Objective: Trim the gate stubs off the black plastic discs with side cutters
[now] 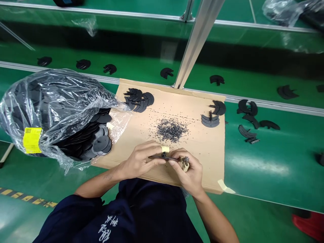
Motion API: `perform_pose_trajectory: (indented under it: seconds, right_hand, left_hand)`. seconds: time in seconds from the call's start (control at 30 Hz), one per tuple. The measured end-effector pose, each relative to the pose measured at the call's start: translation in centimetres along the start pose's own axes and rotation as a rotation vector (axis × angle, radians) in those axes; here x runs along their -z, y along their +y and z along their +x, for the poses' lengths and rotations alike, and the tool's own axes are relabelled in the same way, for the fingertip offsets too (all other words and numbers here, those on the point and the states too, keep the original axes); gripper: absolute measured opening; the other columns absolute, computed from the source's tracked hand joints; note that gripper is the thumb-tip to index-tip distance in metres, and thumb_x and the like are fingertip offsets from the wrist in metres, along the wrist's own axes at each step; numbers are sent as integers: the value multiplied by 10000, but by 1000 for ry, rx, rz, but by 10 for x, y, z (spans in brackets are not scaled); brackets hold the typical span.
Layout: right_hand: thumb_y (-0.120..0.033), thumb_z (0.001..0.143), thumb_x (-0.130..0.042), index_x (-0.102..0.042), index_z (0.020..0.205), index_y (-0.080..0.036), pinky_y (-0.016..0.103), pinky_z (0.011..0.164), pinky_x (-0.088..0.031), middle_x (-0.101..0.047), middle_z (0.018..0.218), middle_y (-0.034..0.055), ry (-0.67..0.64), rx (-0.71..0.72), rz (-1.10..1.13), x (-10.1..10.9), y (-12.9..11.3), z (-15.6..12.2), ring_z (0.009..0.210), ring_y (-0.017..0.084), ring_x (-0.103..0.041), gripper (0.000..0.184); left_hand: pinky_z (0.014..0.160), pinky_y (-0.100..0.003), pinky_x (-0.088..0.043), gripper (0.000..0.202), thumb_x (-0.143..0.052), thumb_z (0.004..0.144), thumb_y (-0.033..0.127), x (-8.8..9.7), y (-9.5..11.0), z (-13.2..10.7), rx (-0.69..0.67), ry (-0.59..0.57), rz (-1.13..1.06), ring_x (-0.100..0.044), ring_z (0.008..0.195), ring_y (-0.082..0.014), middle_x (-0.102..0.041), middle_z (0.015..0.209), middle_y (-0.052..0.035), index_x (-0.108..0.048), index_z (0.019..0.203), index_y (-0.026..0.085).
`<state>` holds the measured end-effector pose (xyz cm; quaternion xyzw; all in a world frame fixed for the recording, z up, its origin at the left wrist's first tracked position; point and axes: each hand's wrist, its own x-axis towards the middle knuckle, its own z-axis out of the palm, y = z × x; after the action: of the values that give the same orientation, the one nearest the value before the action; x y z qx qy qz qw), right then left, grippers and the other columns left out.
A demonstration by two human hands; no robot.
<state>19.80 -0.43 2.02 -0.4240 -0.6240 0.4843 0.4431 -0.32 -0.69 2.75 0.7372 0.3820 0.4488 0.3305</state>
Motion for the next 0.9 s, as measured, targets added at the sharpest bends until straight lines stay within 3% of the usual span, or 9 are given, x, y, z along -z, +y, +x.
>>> perform_pose_trajectory:
  seconds: [0.1, 0.2, 0.3, 0.4, 0.53, 0.6, 0.7, 0.8, 0.9]
  right_hand:
    - [-365, 942, -715, -654, 918, -225, 333, 703, -532, -670, 878, 48, 77, -76, 72, -1, 1, -6, 771, 190, -639, 155]
    - [-424, 972, -651, -627, 971, -221, 318, 642, -497, -600, 858, 30, 129, -265, 260, -3, 0, -26, 669, 158, -564, 204]
    - [-457, 1005, -557, -556, 970, -226, 316, 590, -476, -513, 791, 5, 48, -489, 562, -11, -1, -59, 588, 138, -482, 234]
    - [-546, 972, -587, -538, 1007, -229, 359, 705, -537, -492, 786, 5, -164, -560, 681, -17, -2, -90, 679, 166, -522, 323]
    - [-637, 912, -653, -573, 1146, -230, 383, 872, -549, -597, 1010, 73, -547, -430, 492, -6, -11, -100, 947, 224, -610, 476]
    - [-536, 970, -625, -579, 1170, -239, 342, 836, -548, -630, 1046, 74, -627, -364, 309, 5, -17, -93, 956, 212, -630, 361]
    - [-281, 1017, -570, -583, 1145, -248, 313, 771, -538, -660, 990, 54, -505, -198, -40, 17, -24, -73, 875, 186, -643, 133]
    - [-172, 971, -599, -581, 1168, -234, 352, 723, -527, -655, 918, 59, -262, 64, -360, 23, -23, -44, 812, 212, -622, 207]
    - [-147, 940, -610, -577, 1181, -207, 396, 719, -516, -672, 935, 93, -202, 281, -596, 26, -18, -16, 824, 248, -601, 250]
  left_hand:
    - [779, -318, -614, 285, -706, 967, 234, -2, -1, -2, 13, 65, -30, -735, 889, -197, -781, 992, -119, -711, 1244, 166]
    - [782, -316, -609, 304, -753, 933, 242, 0, -3, -4, 34, 143, -13, -725, 870, -191, -777, 953, -96, -714, 1226, 170]
    - [778, -317, -595, 233, -753, 930, 227, 5, -5, -5, 28, 153, 32, -704, 868, -185, -760, 929, -85, -723, 1152, 163]
    - [791, -328, -575, 181, -736, 937, 204, 7, -8, -6, 4, 119, 84, -679, 888, -180, -747, 962, -84, -730, 1115, 171]
    - [756, -320, -550, 214, -733, 940, 208, 6, -9, -6, -5, 116, 114, -661, 865, -176, -740, 951, -76, -733, 1154, 189]
    - [739, -316, -543, 227, -742, 934, 210, 5, -8, -5, -20, 114, 117, -660, 835, -173, -742, 919, -68, -733, 1160, 192]
    - [732, -319, -543, 208, -745, 932, 210, 4, -5, -4, -49, 112, 107, -671, 820, -175, -749, 904, -68, -733, 1139, 184]
    - [752, -325, -549, 198, -738, 940, 208, 5, -1, -5, -60, 72, 88, -685, 840, -178, -759, 925, -72, -730, 1136, 186]
    - [762, -320, -552, 212, -726, 951, 207, 6, 2, -7, -74, 36, 57, -695, 858, -178, -765, 950, -80, -725, 1161, 179]
